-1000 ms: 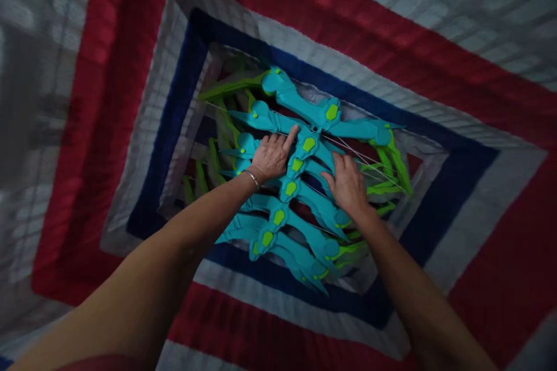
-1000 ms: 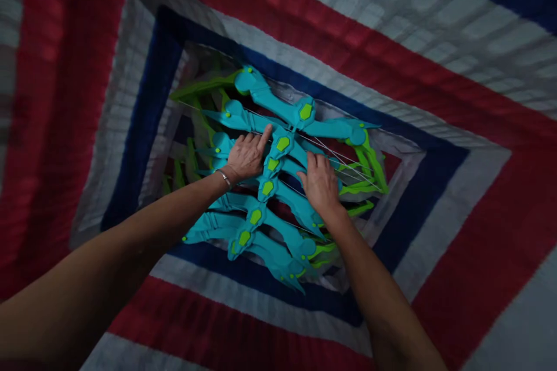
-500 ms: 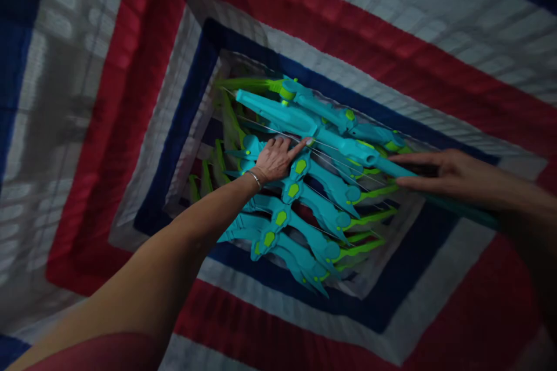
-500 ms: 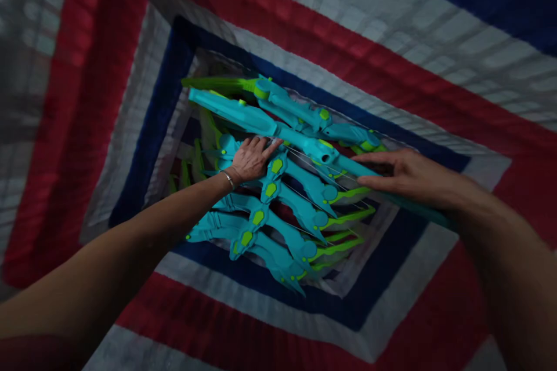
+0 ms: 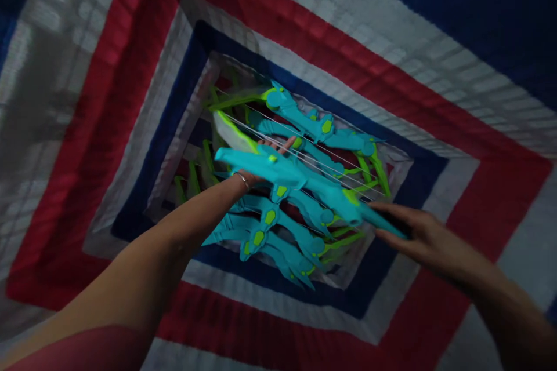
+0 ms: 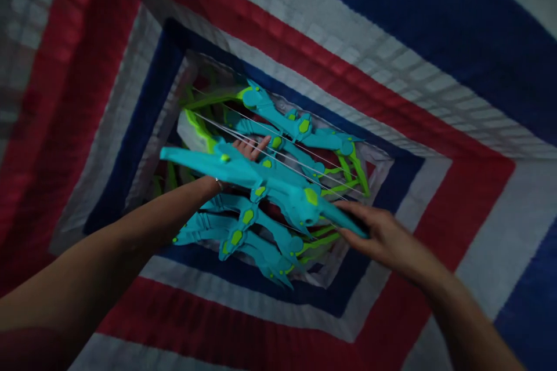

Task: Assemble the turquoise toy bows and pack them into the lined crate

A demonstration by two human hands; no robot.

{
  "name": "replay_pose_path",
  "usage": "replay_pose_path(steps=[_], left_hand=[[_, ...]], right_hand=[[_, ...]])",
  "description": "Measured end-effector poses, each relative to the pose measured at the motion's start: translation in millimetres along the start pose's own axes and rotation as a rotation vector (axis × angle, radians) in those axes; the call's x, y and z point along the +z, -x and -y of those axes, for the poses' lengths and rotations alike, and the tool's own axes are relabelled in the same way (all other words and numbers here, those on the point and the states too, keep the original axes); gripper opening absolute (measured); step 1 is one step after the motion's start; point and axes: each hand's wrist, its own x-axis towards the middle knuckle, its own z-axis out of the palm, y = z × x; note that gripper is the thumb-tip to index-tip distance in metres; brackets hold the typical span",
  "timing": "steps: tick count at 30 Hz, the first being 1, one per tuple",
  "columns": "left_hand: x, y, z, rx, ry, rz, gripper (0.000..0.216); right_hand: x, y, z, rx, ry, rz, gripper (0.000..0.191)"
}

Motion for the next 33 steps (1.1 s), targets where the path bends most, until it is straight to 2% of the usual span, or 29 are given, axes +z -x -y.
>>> replay_pose_path(steps=[2,5,9,12,14,17,20,23,26,28,31,33], left_hand=[[-4.7,2.8,0.1,0.031,-0.055,-0.019,0.071],[-8.8,5.3,1.4,0.071,-0.154,0.033,0.073],[-17.9,9.5,4.5,0.118,-0.197,0.058,0.085],[-29.9,9.0,10.5,0.114,-0.09,0.062,0.093],[-38.7,4.3,16.3,0.055,-0.047,0.09,0.084],[-50.6,-8.3,24.3,-0.016,-0.149,0.126,0.061],[-59.3,-22.7,27.5,0.053,-0.303,0.161,0.041],[-68.2,-34.3,25.8,0.148,-0.381,0.191,0.031],[-83.9,-45.1,24.1,0.235,-0.362,0.102,0.028],[-98.8,-56.6,24.9,0.244,-0.314,0.048,0.028],[-121.7,-83.9,26.9,0.201,-0.277,0.07,0.024],[-132.3,-105.4,26.6,0.232,-0.286,0.131,0.024]], right_hand=[[37.0,-2.6,1.4,-0.072,0.019,-0.071,0.041],[83.9,-4.5,0.3,-0.139,0.044,-0.158,0.037],[118.6,2.8,1.9,-0.204,0.084,-0.233,0.037],[125.8,15.1,3.1,-0.24,0.135,-0.254,0.038],[125.7,25.5,1.9,-0.266,0.149,-0.266,0.039],[124.1,42.8,-2.9,-0.297,0.164,-0.301,0.04],[125.5,58.9,-7.5,-0.311,0.179,-0.314,0.041],[130.3,70.6,-9.5,-0.306,0.175,-0.333,0.041],[135.5,77.3,-11.9,-0.28,0.145,-0.367,0.041],[138.2,80.7,-15.7,-0.277,0.119,-0.399,0.044],[142.9,86.9,-24.5,-0.263,0.082,-0.428,0.047],[147.7,91.8,-30.2,-0.253,0.083,-0.435,0.048]])
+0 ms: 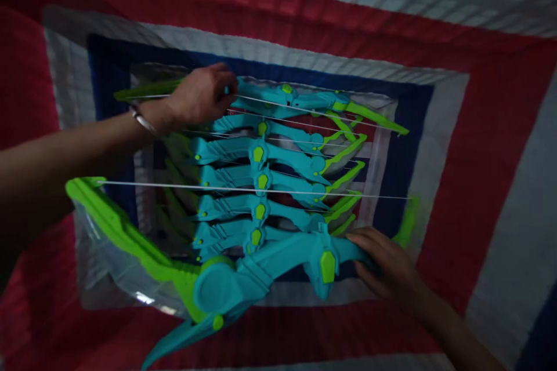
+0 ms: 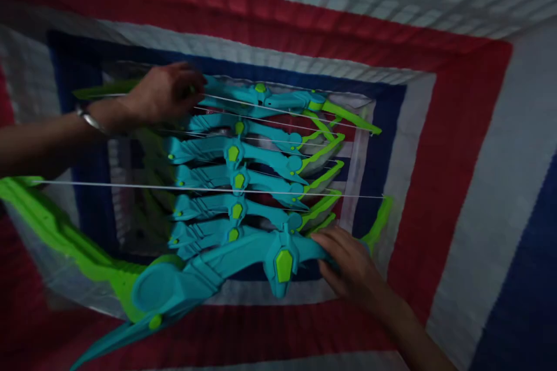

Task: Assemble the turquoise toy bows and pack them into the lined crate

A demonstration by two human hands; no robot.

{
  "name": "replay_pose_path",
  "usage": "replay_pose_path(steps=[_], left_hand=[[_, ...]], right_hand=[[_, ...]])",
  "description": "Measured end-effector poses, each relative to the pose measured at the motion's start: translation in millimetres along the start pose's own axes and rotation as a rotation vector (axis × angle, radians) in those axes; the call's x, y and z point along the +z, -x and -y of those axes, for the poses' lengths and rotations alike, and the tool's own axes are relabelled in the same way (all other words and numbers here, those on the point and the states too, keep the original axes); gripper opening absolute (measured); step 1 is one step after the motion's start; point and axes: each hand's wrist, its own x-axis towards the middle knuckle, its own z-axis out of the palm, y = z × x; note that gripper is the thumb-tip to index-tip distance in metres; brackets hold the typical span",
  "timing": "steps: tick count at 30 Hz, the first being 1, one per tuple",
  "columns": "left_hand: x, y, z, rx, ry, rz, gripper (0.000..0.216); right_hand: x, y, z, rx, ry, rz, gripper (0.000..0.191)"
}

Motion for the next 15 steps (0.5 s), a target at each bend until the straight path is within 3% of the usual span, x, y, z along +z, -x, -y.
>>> replay_pose_path(steps=[5,11,15], left_hand=[[-7.2,-36.8,-4.2,-0.028,-0.156,0.19,0.051],[-5.7,-54.5,-23.1,-0.061,-0.264,0.268,0.02],[-26.5,-57.9,-28.1,-0.041,-0.319,0.276,0.026]], right_hand=[[10.2,7.3,-1.6,0.001,0.039,0.055,0.043],[13.5,-33.6,-11.3,0.023,0.136,0.028,0.045],[13.1,-75.2,-36.4,0.049,0.156,-0.019,0.043]])
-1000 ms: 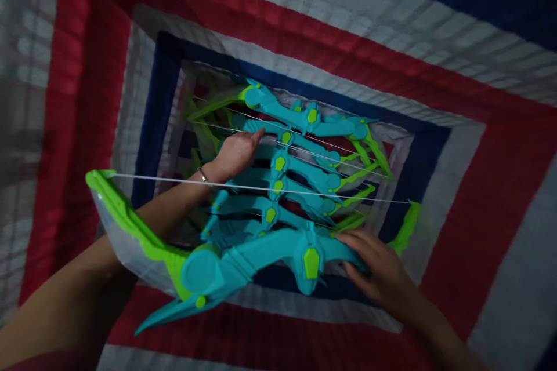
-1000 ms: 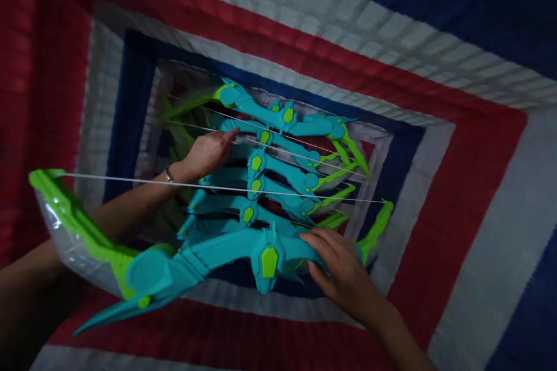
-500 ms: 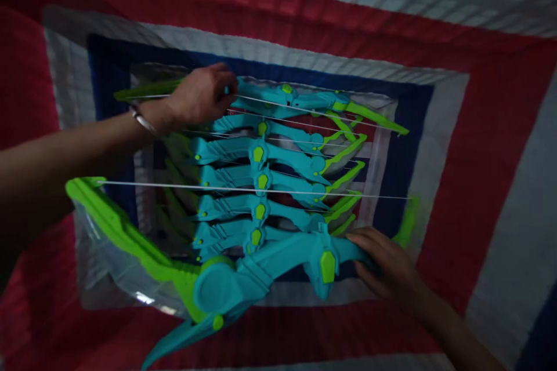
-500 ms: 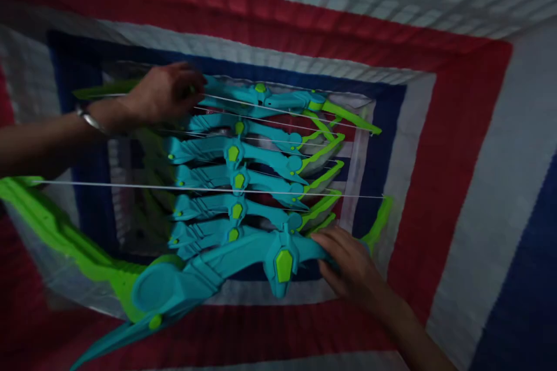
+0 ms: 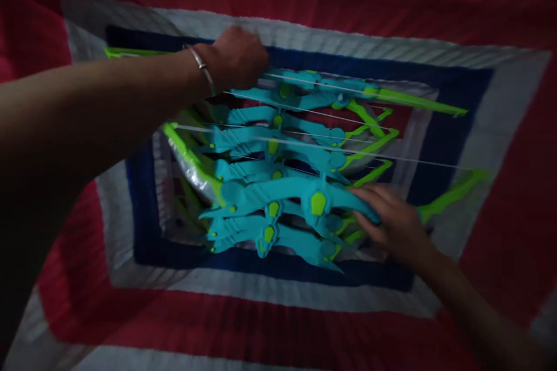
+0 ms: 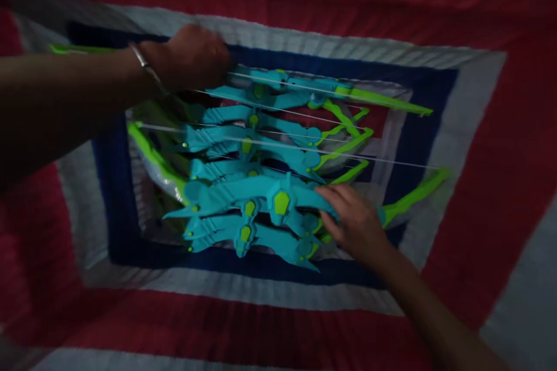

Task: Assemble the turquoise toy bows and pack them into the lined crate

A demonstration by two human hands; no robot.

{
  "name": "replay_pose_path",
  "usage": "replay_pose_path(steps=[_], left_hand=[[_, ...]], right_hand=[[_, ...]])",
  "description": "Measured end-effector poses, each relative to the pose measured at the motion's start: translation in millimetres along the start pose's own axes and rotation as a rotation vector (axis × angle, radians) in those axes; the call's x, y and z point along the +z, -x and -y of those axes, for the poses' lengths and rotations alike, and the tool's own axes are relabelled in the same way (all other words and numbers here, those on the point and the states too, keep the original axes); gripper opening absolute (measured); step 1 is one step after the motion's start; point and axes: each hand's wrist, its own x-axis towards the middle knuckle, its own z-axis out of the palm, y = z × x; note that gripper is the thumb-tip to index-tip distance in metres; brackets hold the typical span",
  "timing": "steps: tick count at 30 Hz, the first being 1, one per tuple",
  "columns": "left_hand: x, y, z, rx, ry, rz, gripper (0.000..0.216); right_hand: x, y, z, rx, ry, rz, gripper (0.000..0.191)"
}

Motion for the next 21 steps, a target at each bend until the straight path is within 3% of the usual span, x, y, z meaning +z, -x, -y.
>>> replay_pose_path(steps=[5,8,15,21], left_hand=[[-38.4,16.2,-1.7,0.017,-0.118,0.011,0.034],[-47.9,22.0,-2.1,0.056,-0.132,-0.025,0.033],[-27.4,23.9,-4.7,0.06,-0.102,-0.093,0.029],[4.7,26.0,-11.4,0.013,0.036,-0.129,0.037]], right_hand=[[14.6,-57.3,-24.8,0.044,-0.074,-0.057,0.042],[25.2,-97.4,-33.2,0.049,-0.029,-0.087,0.042],[62.0,-168.7,-38.1,0.084,0.069,-0.077,0.044],[79.0,-199.2,-25.3,0.171,0.277,0.136,0.043]])
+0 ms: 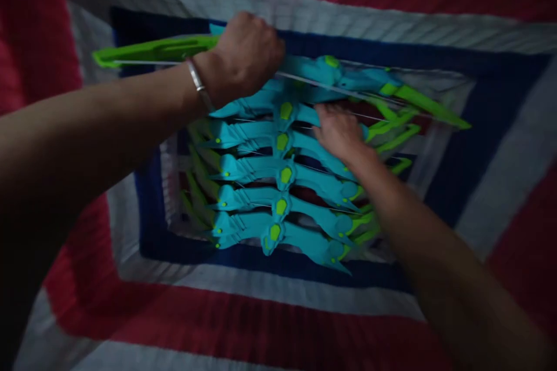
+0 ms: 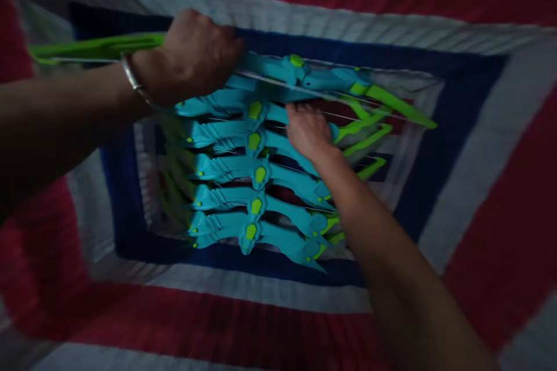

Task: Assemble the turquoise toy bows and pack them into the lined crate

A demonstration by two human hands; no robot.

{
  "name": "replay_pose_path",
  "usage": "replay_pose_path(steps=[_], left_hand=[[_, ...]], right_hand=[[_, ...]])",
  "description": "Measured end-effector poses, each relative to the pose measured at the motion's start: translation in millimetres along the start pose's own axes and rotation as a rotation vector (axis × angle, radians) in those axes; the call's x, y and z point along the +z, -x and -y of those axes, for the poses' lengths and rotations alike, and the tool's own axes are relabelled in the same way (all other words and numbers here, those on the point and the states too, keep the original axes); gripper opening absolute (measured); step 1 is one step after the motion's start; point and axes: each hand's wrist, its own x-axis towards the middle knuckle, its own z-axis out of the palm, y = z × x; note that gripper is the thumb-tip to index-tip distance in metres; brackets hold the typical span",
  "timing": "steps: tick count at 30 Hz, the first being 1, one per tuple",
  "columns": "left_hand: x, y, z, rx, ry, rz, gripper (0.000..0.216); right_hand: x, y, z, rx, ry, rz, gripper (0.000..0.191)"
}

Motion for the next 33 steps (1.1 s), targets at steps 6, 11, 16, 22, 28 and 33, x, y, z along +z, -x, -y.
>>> replay_pose_path(steps=[6,11,16,22,28,33], left_hand=[[52.4,-1.3,-3.8,-0.203,0.323,0.029,0.052],[78.2,-3.2,-17.7,-0.281,0.559,-0.1,0.06],[85.1,1.5,-33.5,-0.345,0.605,-0.146,0.062],[93.8,18.2,-29.5,-0.199,0.535,-0.159,0.093],[102.8,22.8,-15.6,-0.155,0.587,-0.146,0.096],[110.9,19.2,-21.9,-0.272,0.537,-0.249,0.071]], right_hand=[[-0.7,-7.2,11.8,0.028,0.141,0.082,0.04],[6.8,13.9,17.8,0.023,0.151,0.088,0.048],[19.0,18.1,13.7,0.002,0.153,0.064,0.055],[25.1,15.6,7.2,-0.05,0.118,-0.042,0.062],[26.6,20.9,2.5,-0.132,0.117,-0.095,0.065],[24.1,29.5,-3.9,-0.284,0.041,-0.091,0.067]])
